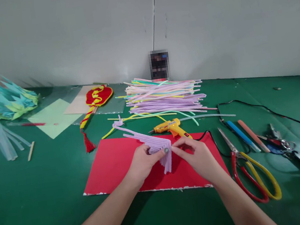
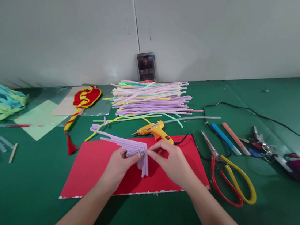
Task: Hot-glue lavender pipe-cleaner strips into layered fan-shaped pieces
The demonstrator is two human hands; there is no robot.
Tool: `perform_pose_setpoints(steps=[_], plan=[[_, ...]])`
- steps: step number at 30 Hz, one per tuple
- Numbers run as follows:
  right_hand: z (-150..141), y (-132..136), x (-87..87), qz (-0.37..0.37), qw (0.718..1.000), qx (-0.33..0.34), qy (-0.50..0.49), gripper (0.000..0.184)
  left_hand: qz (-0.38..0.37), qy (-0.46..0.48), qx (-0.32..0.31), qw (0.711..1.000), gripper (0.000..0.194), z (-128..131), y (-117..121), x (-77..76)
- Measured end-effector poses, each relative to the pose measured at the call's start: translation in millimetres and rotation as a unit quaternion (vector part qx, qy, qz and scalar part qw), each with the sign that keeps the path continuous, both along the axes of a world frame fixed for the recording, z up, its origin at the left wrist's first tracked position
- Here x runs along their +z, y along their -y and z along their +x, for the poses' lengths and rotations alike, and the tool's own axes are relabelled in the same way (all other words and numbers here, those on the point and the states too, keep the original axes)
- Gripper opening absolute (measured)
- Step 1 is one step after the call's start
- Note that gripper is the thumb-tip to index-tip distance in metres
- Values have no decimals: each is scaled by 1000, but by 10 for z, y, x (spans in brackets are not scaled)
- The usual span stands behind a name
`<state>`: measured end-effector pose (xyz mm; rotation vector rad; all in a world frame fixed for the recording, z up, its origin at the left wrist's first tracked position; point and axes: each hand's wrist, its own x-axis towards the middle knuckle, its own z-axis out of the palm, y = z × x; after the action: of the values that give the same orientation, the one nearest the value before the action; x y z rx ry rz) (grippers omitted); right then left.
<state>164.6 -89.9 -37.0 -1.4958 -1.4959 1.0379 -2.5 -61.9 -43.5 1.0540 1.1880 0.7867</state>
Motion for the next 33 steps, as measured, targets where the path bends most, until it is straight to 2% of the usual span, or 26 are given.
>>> perform_pose_setpoints(steps=[9, 13, 18, 24, 27, 33], plan=[[-7, 5, 2, 5, 1000, 4, 0, 17, 2, 6, -4, 1000, 30, -5, -3, -19], [1, -1, 17, 8, 1000, 0, 5, 17, 6, -5, -11, 1000, 27, -6, -2, -11], [31, -20, 24, 16, 999, -27, 0, 21, 33, -49, -42, 997, 22, -20, -3, -45], [19, -10, 9, 24, 999, -20, 19, 17, 44, -56, -69, 995, 23, -35, -6, -61], [9, -3, 9, 24, 999, -19, 24, 15, 34, -35, -63, 997, 26, -31, 2, -37], [-8, 8, 23, 20, 1000, -8, 21, 13, 12, -27, -9, 1000, 27, -5, 28, 19]])
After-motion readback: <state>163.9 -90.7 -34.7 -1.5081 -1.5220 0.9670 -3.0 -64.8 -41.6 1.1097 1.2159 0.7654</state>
